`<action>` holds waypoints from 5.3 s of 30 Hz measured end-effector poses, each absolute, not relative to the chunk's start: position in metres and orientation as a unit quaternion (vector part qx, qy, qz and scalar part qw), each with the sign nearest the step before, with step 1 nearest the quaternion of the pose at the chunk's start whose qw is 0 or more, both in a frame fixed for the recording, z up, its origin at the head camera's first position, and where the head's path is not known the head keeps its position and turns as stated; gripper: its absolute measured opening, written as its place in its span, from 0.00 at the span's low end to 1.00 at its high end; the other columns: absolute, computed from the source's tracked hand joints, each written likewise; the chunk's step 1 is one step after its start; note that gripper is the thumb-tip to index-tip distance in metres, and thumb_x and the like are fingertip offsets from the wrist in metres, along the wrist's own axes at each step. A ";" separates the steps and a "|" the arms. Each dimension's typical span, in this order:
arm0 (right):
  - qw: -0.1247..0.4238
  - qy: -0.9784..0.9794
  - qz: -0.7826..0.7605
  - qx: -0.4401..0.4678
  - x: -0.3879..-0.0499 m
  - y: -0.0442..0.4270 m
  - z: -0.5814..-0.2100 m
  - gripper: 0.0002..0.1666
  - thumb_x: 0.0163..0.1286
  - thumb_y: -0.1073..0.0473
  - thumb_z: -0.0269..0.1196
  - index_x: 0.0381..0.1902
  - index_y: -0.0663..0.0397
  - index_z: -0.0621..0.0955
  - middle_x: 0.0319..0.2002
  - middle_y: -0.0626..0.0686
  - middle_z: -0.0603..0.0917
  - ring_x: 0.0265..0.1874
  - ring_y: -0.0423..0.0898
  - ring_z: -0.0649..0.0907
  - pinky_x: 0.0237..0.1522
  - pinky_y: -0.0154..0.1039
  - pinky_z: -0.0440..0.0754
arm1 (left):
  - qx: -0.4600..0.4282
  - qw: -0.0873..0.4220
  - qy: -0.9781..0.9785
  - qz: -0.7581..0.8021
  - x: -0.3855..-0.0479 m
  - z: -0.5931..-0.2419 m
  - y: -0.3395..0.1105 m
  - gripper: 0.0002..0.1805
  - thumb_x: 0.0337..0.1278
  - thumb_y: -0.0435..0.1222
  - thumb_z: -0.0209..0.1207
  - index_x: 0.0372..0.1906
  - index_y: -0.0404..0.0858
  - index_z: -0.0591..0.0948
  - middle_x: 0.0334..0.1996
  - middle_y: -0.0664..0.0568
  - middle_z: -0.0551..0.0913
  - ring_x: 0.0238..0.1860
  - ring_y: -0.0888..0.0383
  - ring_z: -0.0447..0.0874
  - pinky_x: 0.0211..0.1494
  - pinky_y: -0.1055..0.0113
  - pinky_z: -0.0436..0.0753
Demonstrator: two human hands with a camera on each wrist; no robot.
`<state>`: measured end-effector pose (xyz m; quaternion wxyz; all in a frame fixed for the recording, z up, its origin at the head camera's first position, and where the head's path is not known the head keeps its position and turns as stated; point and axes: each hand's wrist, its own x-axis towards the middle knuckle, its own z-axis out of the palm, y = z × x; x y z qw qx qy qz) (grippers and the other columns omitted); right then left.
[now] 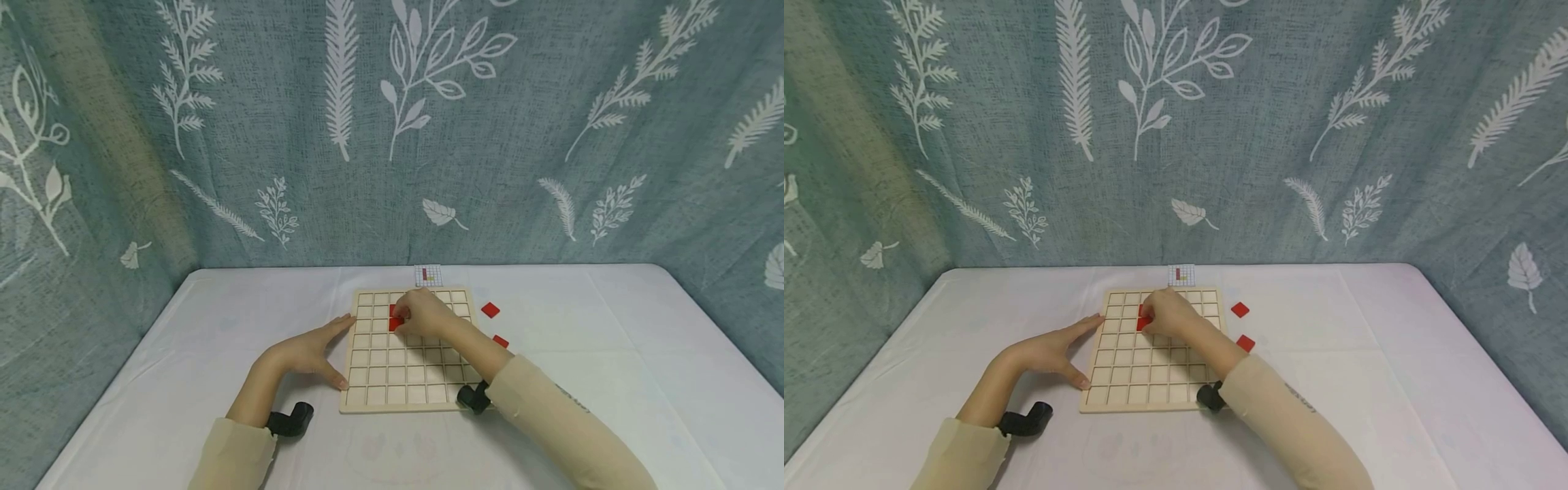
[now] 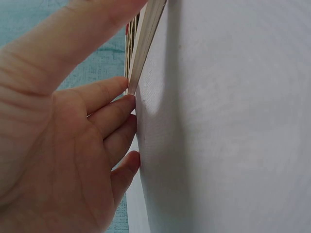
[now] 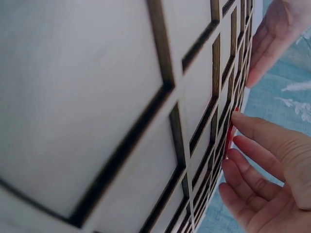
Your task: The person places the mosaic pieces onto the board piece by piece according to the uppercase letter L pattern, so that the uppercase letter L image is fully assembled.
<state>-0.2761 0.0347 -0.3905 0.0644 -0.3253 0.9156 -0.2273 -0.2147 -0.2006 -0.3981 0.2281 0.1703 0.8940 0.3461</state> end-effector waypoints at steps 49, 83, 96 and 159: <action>0.190 0.869 -0.396 -0.227 -0.256 0.154 -0.367 0.23 0.62 0.54 0.63 0.50 0.64 0.77 0.38 0.52 0.83 0.39 0.45 0.81 0.43 0.40 0.79 | 0.162 0.219 0.900 0.341 -0.215 -0.396 -0.197 0.63 0.24 0.37 0.77 0.71 0.33 0.51 0.72 0.38 0.45 0.71 0.39 0.41 0.69 0.44 0.49; 0.092 0.929 -0.308 -0.183 -0.245 0.200 -0.396 0.13 0.54 0.58 0.68 0.34 0.61 0.82 0.28 0.48 0.82 0.27 0.40 0.77 0.32 0.35 0.76 | 0.170 0.217 0.900 0.337 -0.215 -0.400 -0.199 0.63 0.25 0.38 0.76 0.71 0.34 0.51 0.72 0.38 0.45 0.71 0.38 0.41 0.68 0.42 0.49; 0.092 0.937 -0.283 -0.182 -0.244 0.196 -0.395 0.14 0.50 0.56 0.71 0.31 0.59 0.83 0.27 0.48 0.81 0.27 0.41 0.76 0.31 0.34 0.75 | 0.168 0.220 0.900 0.338 -0.215 -0.398 -0.199 0.63 0.26 0.38 0.76 0.71 0.34 0.50 0.72 0.39 0.44 0.71 0.39 0.40 0.68 0.42 0.49; 0.047 0.904 -0.363 -0.222 -0.253 0.219 -0.398 0.12 0.50 0.66 0.68 0.36 0.60 0.83 0.27 0.49 0.82 0.29 0.41 0.80 0.32 0.30 0.80 | 0.177 0.223 0.891 0.354 -0.214 -0.399 -0.201 0.63 0.26 0.38 0.76 0.71 0.33 0.50 0.72 0.37 0.43 0.71 0.37 0.38 0.68 0.41 0.46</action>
